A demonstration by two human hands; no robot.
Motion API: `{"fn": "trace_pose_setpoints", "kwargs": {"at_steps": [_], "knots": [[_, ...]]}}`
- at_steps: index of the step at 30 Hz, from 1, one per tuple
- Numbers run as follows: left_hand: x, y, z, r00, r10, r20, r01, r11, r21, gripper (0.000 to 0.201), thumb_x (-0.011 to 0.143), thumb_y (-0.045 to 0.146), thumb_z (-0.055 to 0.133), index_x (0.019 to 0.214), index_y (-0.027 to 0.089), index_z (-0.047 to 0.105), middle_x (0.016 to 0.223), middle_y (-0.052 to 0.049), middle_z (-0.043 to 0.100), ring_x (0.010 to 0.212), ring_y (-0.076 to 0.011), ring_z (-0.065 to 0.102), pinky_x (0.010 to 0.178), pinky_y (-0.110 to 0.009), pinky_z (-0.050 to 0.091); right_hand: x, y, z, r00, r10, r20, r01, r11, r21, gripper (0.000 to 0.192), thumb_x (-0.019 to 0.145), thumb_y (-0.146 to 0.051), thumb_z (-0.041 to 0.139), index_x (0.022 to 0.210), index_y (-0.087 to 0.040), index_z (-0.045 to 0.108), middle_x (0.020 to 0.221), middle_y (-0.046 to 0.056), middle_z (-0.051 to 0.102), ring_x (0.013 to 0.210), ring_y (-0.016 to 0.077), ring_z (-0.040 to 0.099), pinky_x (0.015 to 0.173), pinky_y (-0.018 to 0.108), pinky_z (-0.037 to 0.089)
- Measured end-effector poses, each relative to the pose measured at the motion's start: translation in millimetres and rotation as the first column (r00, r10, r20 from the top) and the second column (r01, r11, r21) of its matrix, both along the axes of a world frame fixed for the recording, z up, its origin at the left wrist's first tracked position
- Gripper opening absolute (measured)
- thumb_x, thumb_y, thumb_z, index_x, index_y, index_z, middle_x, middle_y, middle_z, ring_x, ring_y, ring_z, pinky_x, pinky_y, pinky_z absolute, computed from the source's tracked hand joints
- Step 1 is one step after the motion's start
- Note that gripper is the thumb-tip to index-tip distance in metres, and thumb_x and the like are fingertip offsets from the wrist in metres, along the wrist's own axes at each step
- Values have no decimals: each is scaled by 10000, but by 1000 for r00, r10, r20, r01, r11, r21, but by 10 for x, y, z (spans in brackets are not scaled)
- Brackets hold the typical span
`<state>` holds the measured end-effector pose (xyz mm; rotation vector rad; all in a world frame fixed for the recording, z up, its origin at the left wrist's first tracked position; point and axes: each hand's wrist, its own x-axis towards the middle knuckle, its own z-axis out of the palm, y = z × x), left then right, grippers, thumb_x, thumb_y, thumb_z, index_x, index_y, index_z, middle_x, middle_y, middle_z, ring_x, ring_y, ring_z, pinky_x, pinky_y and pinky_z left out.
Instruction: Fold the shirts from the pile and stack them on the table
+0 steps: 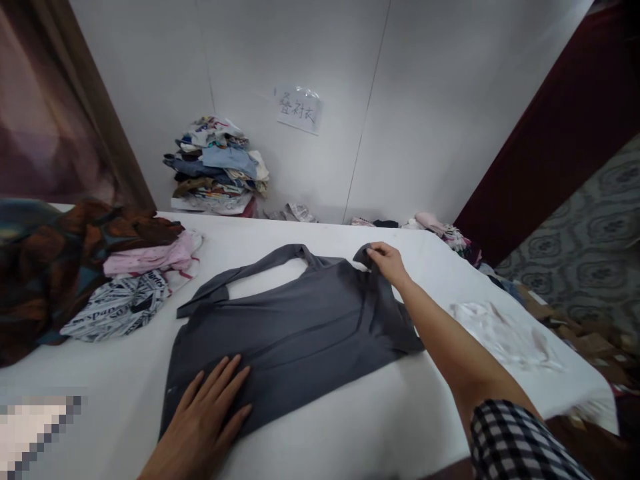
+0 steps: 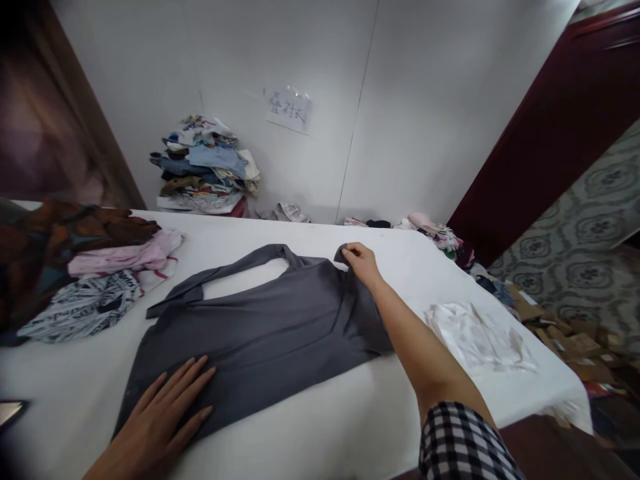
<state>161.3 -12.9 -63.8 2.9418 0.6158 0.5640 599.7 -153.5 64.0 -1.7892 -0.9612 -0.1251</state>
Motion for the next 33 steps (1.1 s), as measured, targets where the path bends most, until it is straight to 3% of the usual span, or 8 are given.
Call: {"fn": "trace_pose_setpoints", "kwargs": {"at_steps": [3, 5, 8, 12, 14, 19, 25, 33], "knots": [[117, -59, 279, 999, -32, 35, 35, 995, -88, 486, 861, 490, 431, 1313, 349, 535, 1403, -20, 502, 1293, -282, 461, 1088, -544, 346, -847, -285, -4, 911, 299, 285, -280, 954, -107, 195, 855, -357, 555, 872, -200, 670, 1081, 89, 660, 1054, 199, 589, 945, 371, 443], [253, -124, 508, 994, -77, 81, 92, 976, -195, 478, 861, 520, 442, 1254, 289, 586, 1365, -48, 549, 1256, -256, 506, 1066, -466, 398, -1377, -517, -116, 738, 576, 351, -481, 814, -325, 198, 878, -351, 558, 988, -227, 668, 1178, 87, 638, 1152, 199, 548, 996, 383, 416], [521, -214, 748, 994, -52, 96, 85, 915, -394, 502, 873, 532, 417, 1235, 225, 583, 1303, -71, 598, 1177, -224, 570, 971, -352, 484, -1804, -853, -347, 642, 685, 345, -517, 719, -464, 202, 898, -334, 547, 1036, -243, 665, 1211, 76, 637, 1218, 218, 514, 1058, 449, 355], [897, -302, 809, 999, -10, 43, 29, 881, -473, 582, 864, 559, 414, 1254, 149, 551, 1258, -123, 612, 1078, -239, 615, 911, -363, 495, -1586, -1210, -581, 879, 340, 334, -261, 930, -260, 217, 909, -258, 496, 1022, -234, 679, 1095, 82, 687, 1080, 204, 604, 958, 409, 467], [1088, -345, 803, 999, -42, 34, 53, 900, -434, 617, 850, 581, 434, 1267, 139, 539, 1283, -144, 591, 1124, -261, 585, 942, -383, 465, -1333, -1343, -664, 941, 155, 300, -85, 968, -236, 238, 884, -251, 503, 1035, -225, 685, 1077, 90, 687, 1046, 215, 616, 934, 411, 491], [1638, -412, 829, 990, -16, -140, -38, 927, -374, 705, 810, 617, 456, 1309, 121, 500, 1361, -184, 512, 1252, -327, 475, 990, -409, 408, -928, -1461, -865, 962, 55, 266, 76, 885, -460, 452, 747, -130, 542, 1183, -192, 642, 1255, 111, 605, 1193, 259, 533, 1040, 468, 414], [2110, -374, 797, 944, 84, -320, -238, 843, -482, 492, 788, 513, 520, 1068, 128, 646, 1195, -208, 630, 1100, -338, 592, 871, -397, 465, -842, -1371, -1052, 971, 58, 231, 85, 822, -563, 437, 757, -131, 544, 1171, -202, 664, 1270, 104, 603, 1205, 268, 532, 1058, 461, 396], [2128, -268, 1170, 986, 168, -26, -157, 847, -508, 113, 750, 275, 544, 763, 187, 614, 895, -88, 690, 924, -247, 623, 781, -321, 447, -830, -1438, -1198, 995, 4, 103, 43, 894, -445, 381, 793, -247, 548, 1146, -183, 676, 1293, 107, 587, 1229, 249, 515, 1081, 434, 372]]}}
